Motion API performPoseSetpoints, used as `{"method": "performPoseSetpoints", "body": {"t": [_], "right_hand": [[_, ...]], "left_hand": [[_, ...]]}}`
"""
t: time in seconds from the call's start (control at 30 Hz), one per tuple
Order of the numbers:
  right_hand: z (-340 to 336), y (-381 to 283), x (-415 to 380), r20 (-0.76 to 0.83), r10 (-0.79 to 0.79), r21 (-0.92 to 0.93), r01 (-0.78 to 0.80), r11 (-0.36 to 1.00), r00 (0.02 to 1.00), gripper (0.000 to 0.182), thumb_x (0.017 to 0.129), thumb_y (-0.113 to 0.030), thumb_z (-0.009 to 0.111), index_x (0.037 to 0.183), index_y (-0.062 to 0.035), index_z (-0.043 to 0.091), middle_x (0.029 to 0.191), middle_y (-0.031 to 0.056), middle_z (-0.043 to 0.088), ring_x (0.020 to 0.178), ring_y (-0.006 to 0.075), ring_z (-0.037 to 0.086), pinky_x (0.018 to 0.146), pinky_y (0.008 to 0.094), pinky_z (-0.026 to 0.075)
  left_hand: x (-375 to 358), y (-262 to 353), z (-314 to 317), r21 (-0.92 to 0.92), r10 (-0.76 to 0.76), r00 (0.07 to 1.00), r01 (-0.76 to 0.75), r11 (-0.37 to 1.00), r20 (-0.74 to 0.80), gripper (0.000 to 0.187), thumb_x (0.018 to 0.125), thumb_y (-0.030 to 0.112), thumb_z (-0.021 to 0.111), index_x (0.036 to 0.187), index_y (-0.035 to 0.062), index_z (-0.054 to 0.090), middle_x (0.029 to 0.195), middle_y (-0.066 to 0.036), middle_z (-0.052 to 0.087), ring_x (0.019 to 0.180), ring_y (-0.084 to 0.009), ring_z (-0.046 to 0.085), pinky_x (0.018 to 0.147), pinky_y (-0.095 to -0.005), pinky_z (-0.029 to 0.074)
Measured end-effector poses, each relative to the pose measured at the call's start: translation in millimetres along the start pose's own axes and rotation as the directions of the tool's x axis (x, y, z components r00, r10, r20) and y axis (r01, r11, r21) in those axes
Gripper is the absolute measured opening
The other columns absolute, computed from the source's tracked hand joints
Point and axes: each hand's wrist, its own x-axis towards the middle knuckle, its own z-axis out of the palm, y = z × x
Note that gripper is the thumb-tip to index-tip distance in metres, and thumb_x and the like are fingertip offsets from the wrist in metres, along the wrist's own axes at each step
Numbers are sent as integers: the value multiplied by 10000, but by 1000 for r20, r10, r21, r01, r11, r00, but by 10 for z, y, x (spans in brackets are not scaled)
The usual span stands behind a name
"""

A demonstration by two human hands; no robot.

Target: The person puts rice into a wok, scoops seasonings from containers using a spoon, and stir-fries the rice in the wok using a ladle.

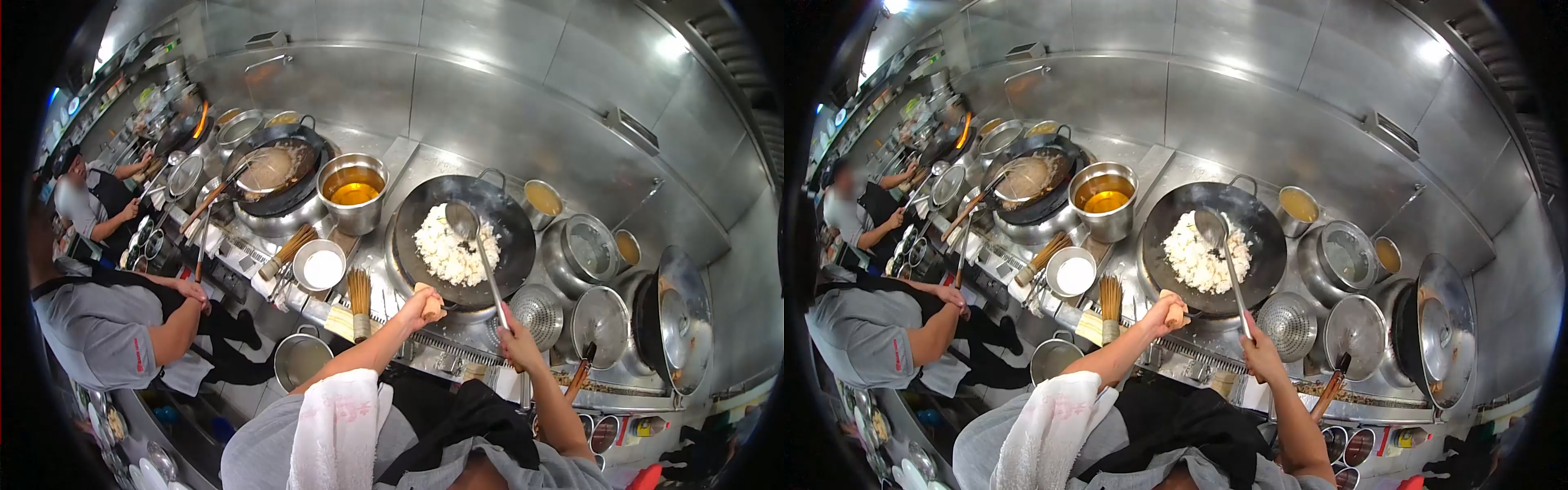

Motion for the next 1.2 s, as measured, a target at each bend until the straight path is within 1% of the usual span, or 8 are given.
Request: {"method": "performPoseSetpoints", "body": {"t": [0.3,0.37,0.57,0.77,0.83,0.93,1.1,1.2], "right_hand": [[-168,244,76,225,193,397,-271,877,955,635,1003,-167,463,1542,-348,180,638,-8,421,443,76,375,388,236,349],[-81,-22,21,20,-69,-179,72,981,997,633,1005,-173,459,1538,-369,179,632,-14,416,442,78,371,389,237,340],[-222,116,-185,295,139,431,-262,864,945,623,1002,-187,476,1537,-351,202,613,-19,409,445,67,379,381,233,342],[-198,130,-630,15,-73,-144,74,987,997,605,959,-139,541,1512,-258,328,619,-18,464,472,79,419,450,268,402],[-474,102,-1169,84,-97,-375,122,919,992,609,938,-110,573,1497,-235,366,651,-14,512,526,77,454,513,262,428],[-452,116,-1564,158,31,-261,12,965,987,606,925,-96,592,1481,-245,403,656,-30,525,579,80,477,569,266,448],[-194,584,-893,-120,-295,-667,143,731,948,625,898,-144,585,1460,-332,387,750,245,623,704,425,627,663,458,496],[5,447,-881,-235,-338,-641,116,759,911,627,896,-143,583,1463,-320,382,749,242,630,723,434,625,682,473,488]], "left_hand": [[58,-8,-45,-12,-30,998,31,999,51,71,824,139,595,860,105,544,825,-74,585,700,-226,615,664,-484,599],[14,-27,-80,9,-36,999,36,999,4,67,835,142,587,863,101,543,837,-75,591,695,-225,611,678,-492,600],[16,24,-38,15,-7,1000,7,1000,-22,169,938,228,529,865,76,545,820,-109,610,691,-234,632,672,-456,605],[-542,-255,3,-242,-21,998,35,970,61,106,913,187,546,885,85,534,805,-81,599,704,-223,613,670,-466,583],[-1259,-100,345,-21,-48,998,48,999,-27,111,927,191,541,880,91,527,817,-71,593,769,-212,615,693,-477,575],[-998,-129,203,-161,-20,999,27,987,48,75,898,159,551,874,91,532,807,-77,588,752,-221,610,699,-474,569],[-651,-333,67,-68,74,993,-68,995,96,66,890,144,543,867,92,510,823,-73,564,736,-222,588,674,-442,565],[-1187,-692,-300,50,-35,999,36,998,-17,74,858,127,572,864,92,508,864,-76,564,794,-211,592,675,-468,562]]}}
